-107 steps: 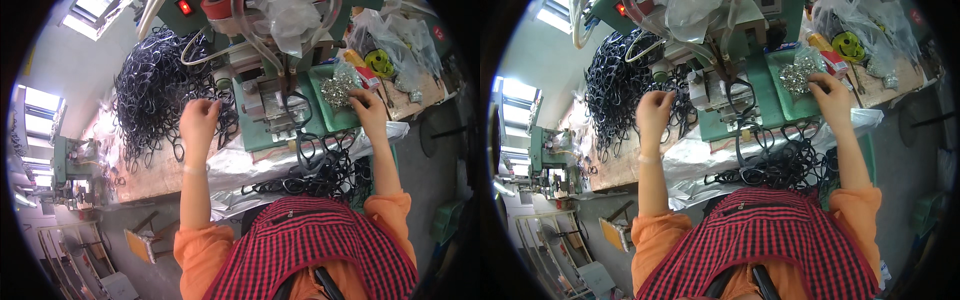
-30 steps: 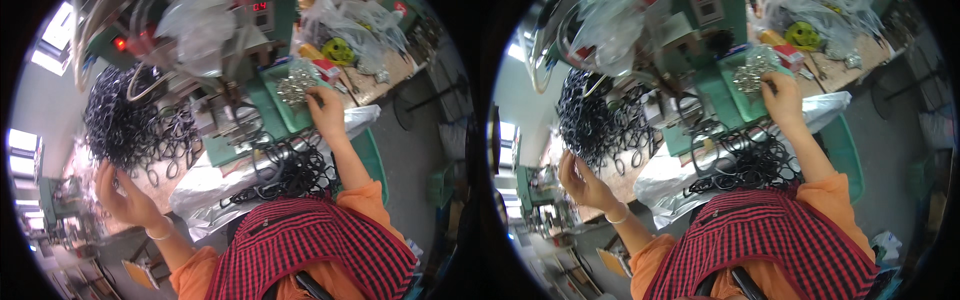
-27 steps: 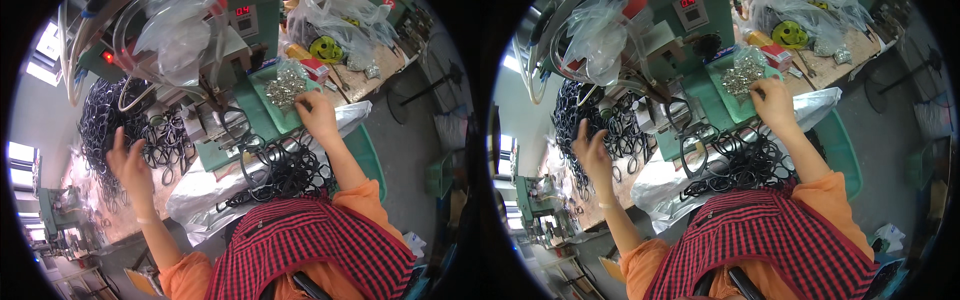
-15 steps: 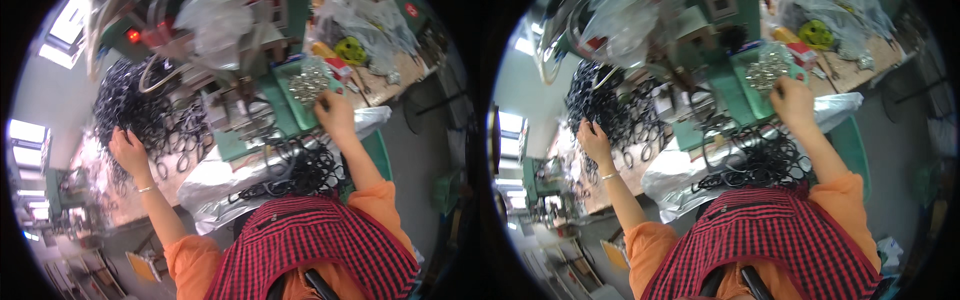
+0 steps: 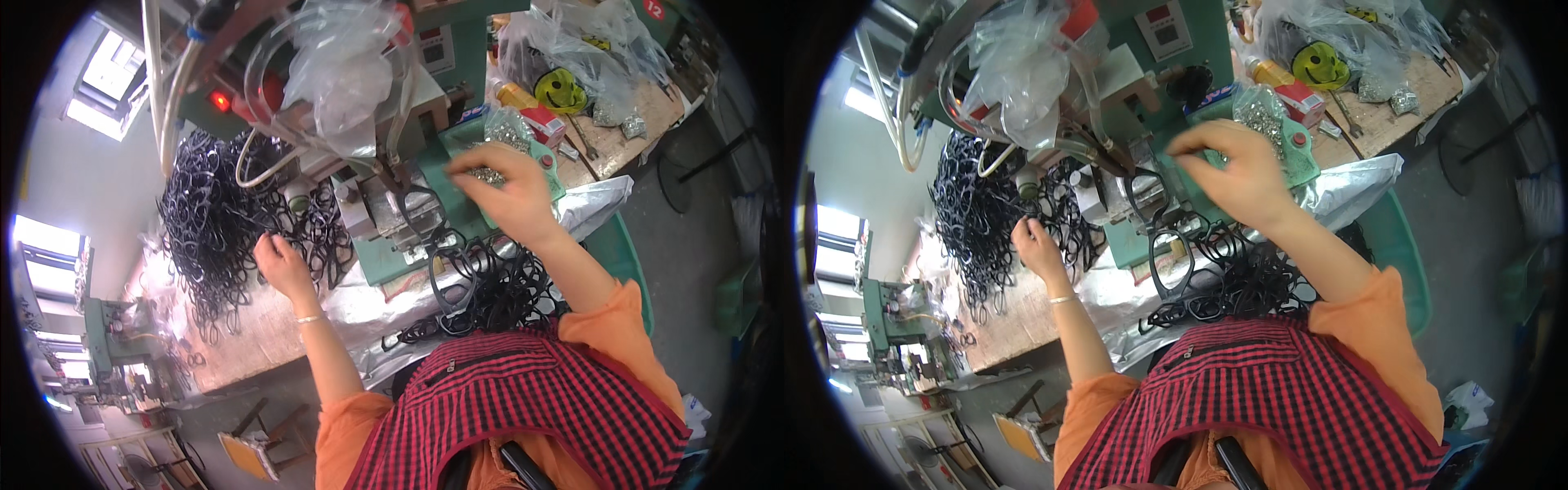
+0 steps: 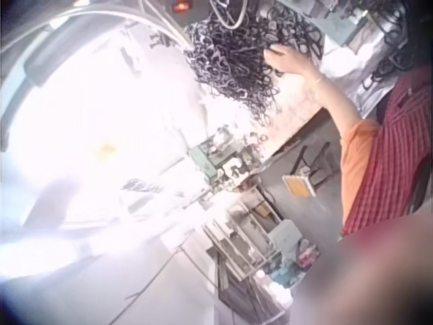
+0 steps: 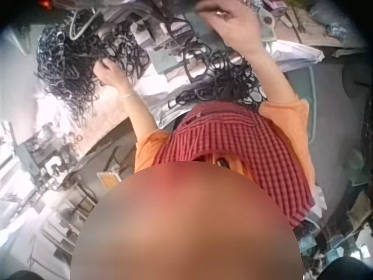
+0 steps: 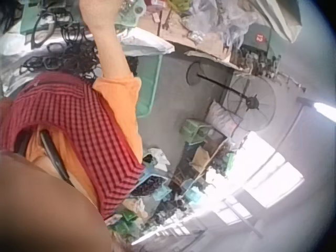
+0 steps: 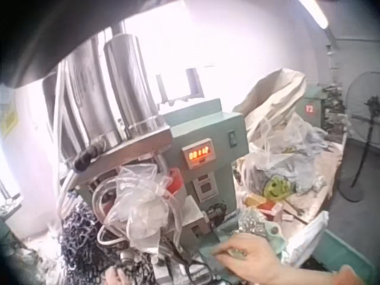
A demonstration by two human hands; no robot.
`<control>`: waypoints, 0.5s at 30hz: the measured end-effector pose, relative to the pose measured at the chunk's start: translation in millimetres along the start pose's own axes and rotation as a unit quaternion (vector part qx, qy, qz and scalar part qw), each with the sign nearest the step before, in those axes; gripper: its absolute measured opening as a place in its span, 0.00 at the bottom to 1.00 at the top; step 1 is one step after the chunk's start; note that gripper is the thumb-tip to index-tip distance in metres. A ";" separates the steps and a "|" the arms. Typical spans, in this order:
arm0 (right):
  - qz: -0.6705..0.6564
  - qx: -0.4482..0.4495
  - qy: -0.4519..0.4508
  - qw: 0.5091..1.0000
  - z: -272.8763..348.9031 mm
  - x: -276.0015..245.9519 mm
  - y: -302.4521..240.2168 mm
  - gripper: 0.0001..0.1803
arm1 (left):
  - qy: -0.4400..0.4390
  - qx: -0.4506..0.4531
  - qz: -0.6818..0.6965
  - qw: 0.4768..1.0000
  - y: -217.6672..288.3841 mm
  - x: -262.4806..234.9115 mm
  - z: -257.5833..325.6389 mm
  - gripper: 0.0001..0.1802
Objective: The person repeatedly picks up black cable loops and small metal connectors from a workbench, inserts the connector into the cable loop, and places the assembled unit into a green tray. The process is continuous and repetitive throughout the clip.
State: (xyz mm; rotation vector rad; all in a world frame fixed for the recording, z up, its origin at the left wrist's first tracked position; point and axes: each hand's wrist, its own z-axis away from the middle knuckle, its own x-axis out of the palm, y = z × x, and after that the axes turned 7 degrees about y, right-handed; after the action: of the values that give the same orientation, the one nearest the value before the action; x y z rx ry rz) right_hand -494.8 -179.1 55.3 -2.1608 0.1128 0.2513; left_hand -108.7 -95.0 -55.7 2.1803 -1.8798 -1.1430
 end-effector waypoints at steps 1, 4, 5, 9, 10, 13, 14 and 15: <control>-0.027 0.005 0.006 1.000 -7.6 13.5 -2.1 0.11 | 0.090 0.046 0.024 0.995 15.9 -5.3 -3.9 0.12; -0.107 0.080 0.030 0.991 -8.6 39.4 0.2 0.17 | 0.075 -0.177 0.352 0.916 58.8 -27.7 5.3 0.05; -0.139 0.083 0.036 0.986 -8.1 45.8 -1.1 0.18 | 0.087 -0.187 0.411 0.888 60.1 -34.0 11.5 0.04; -0.226 0.128 0.026 0.965 0.1 52.9 -3.6 0.23 | -0.014 -0.098 0.622 0.777 130.3 -79.7 -6.6 0.07; -0.251 0.134 0.021 0.958 -0.7 55.7 -7.0 0.23 | -0.045 -0.049 0.649 0.758 147.3 -91.0 -17.8 0.08; -0.305 0.171 0.022 0.936 -0.8 60.7 -18.5 0.27 | -0.051 0.064 0.614 0.785 181.6 -95.7 -43.9 0.11; -0.314 0.185 0.035 0.931 2.2 63.5 -18.6 0.28 | -0.038 0.019 0.526 0.850 189.0 -87.2 -48.3 0.11; -0.322 0.198 0.048 0.924 4.6 65.9 -20.5 0.28 | -0.045 0.002 0.636 0.770 194.3 -75.6 -51.9 0.10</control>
State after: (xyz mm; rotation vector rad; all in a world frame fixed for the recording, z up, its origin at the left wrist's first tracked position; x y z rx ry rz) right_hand -427.6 -162.8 54.6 -1.6939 -0.4543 -0.2422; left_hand -242.5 -101.8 112.4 0.3845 -2.5318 -0.8301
